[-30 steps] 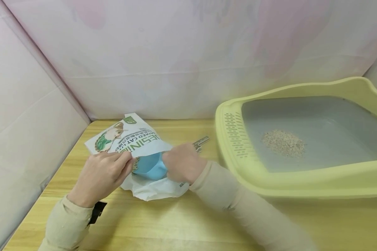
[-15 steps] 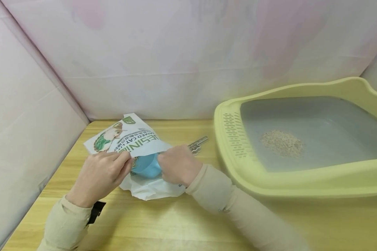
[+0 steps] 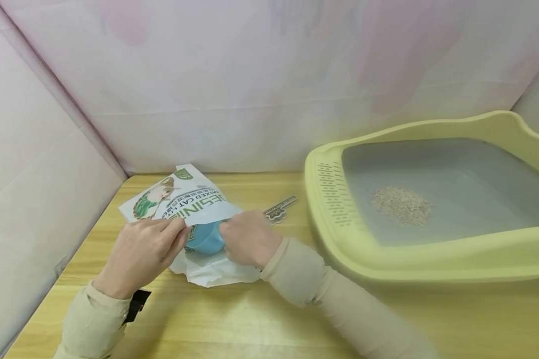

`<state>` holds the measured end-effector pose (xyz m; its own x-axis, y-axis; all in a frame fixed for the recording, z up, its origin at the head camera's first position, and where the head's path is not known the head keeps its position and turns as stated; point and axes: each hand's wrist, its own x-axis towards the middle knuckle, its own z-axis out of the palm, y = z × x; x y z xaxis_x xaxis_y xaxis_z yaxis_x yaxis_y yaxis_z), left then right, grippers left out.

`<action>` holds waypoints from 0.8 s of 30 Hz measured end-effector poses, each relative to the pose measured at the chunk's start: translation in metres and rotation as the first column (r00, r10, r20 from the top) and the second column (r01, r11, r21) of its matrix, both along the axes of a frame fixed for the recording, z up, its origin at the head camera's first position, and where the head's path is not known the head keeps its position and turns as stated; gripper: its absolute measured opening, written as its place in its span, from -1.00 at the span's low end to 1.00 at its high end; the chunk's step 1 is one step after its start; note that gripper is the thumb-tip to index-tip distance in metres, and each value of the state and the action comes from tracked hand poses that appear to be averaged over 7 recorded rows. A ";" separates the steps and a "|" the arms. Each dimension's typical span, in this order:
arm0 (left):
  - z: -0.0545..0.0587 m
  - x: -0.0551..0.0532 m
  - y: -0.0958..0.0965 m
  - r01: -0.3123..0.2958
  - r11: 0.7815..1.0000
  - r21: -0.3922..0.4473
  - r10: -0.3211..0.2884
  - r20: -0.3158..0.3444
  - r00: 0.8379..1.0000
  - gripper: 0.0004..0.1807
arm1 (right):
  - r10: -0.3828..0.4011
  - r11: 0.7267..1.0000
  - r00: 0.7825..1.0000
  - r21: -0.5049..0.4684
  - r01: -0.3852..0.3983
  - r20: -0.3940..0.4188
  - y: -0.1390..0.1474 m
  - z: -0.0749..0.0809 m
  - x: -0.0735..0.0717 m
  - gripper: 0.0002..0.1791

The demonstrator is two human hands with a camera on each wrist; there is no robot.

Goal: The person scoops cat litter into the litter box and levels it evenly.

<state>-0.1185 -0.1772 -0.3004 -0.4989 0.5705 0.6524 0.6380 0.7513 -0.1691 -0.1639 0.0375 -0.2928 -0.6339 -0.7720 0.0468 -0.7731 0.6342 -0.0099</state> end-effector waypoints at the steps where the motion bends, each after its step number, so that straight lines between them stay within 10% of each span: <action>1: 0.000 0.000 0.000 0.001 1.000 0.001 -0.001 0.002 1.000 -0.55 | 0.002 1.000 1.000 -0.005 -0.002 -0.012 0.000 -0.001 0.000 -0.55; 12: -0.001 0.000 0.000 0.003 1.000 -0.004 -0.003 -0.011 1.000 -0.55 | 0.033 0.995 0.996 -0.094 -0.041 -0.086 -0.003 -0.015 0.001 -0.54; 24: -0.001 0.000 0.000 0.007 1.000 0.001 -0.007 0.013 1.000 -0.52 | -0.003 0.990 0.999 -0.144 0.008 0.034 -0.004 -0.028 0.000 -0.57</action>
<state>-0.1185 -0.1776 -0.3012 -0.5032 0.5734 0.6466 0.6457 0.7467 -0.1597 -0.1638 0.0333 -0.3206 -0.6413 -0.7552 0.1354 -0.7672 0.6286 -0.1276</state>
